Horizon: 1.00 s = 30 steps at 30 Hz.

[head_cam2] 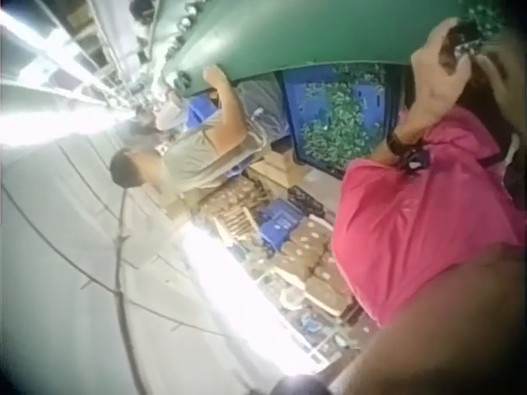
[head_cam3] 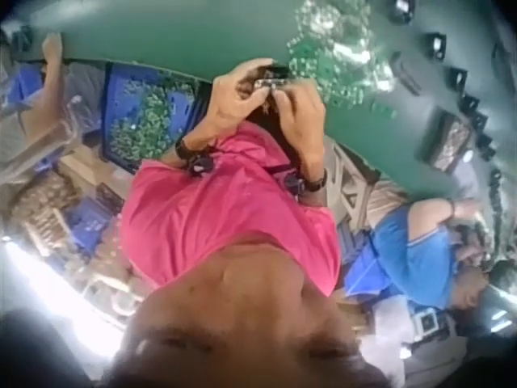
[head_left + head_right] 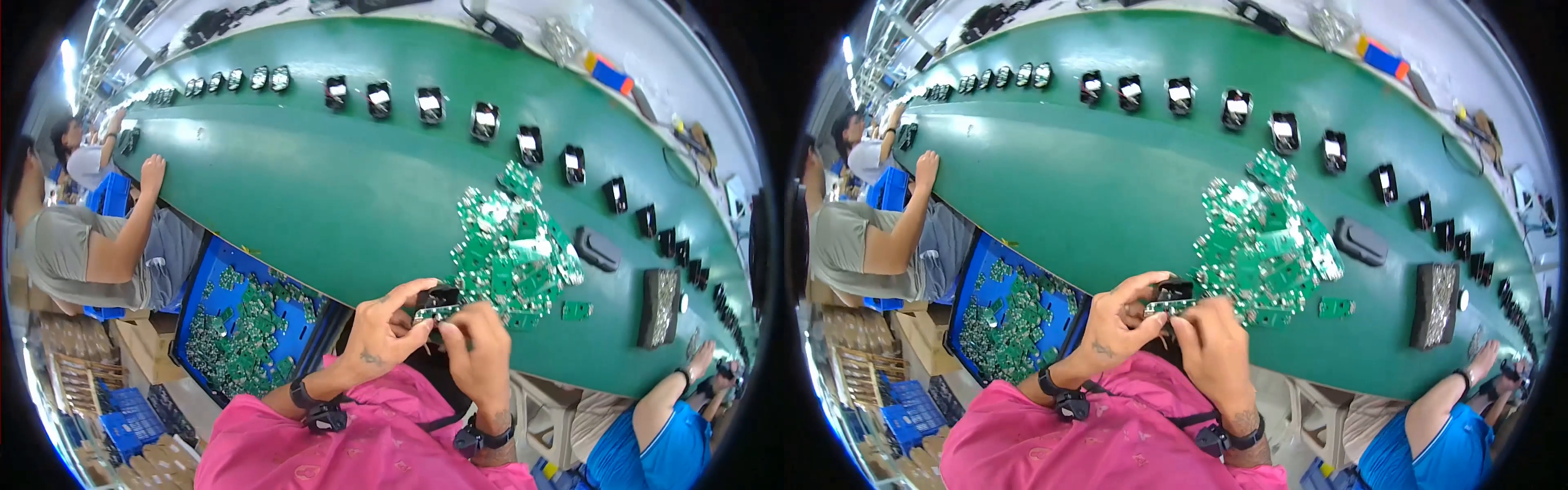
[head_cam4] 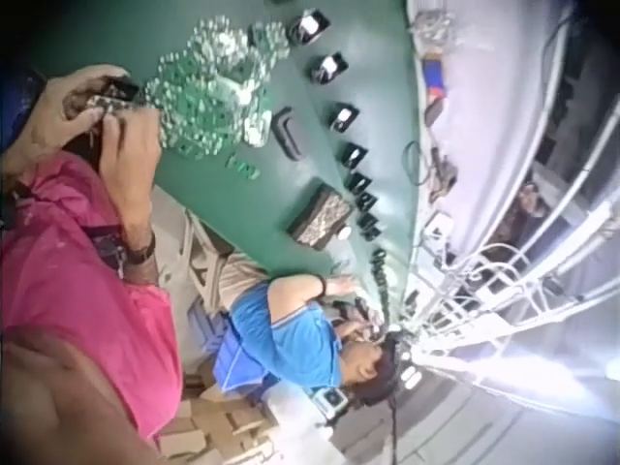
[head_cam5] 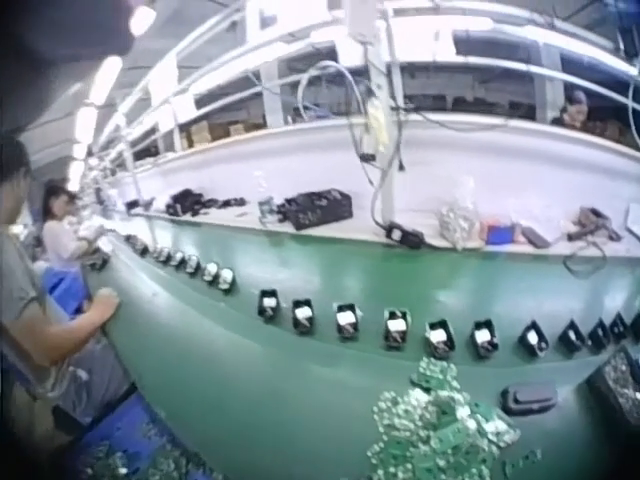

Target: Assembling small circuit board components into black plastic housings on a production line.

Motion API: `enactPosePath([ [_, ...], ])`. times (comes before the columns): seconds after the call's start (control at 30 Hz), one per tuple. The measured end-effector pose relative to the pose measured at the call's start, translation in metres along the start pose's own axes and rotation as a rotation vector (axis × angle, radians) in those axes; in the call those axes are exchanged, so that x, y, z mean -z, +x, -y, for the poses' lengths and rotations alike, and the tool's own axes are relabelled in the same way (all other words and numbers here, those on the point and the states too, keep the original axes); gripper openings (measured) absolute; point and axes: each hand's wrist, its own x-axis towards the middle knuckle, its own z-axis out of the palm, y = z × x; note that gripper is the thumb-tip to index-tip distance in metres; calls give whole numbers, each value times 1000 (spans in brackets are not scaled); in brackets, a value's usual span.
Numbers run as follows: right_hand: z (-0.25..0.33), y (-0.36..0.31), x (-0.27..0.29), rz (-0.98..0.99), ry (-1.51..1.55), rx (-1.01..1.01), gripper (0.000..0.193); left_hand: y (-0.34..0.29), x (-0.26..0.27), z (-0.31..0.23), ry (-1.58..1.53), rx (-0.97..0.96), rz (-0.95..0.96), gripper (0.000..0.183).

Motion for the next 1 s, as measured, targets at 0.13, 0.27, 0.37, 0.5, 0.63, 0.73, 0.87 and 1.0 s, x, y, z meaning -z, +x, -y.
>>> enactPosePath([
  [0.13,14,6,-24,-106,49,-121,10,-4,34,13,-522,132,47,60],
  [0.27,18,8,-50,-6,205,-200,13,-14,61,19,-478,109,186,70],
  [0.37,19,-2,-63,-20,135,-131,15,-18,66,28,-346,7,90,65],
  [0.5,42,-8,-86,-170,285,-55,23,-25,57,32,-208,-135,-20,64],
  [0.63,31,-17,-97,-195,465,-92,18,-29,52,38,-227,-94,-92,64],
  [0.73,19,-17,-91,-201,154,27,8,-25,46,38,-149,-199,-98,62],
  [0.87,43,-8,-78,-219,585,-355,21,-23,45,38,-120,-243,-82,56],
  [1.0,38,-5,-64,-54,680,-371,17,-19,49,40,-82,-256,-77,51],
])
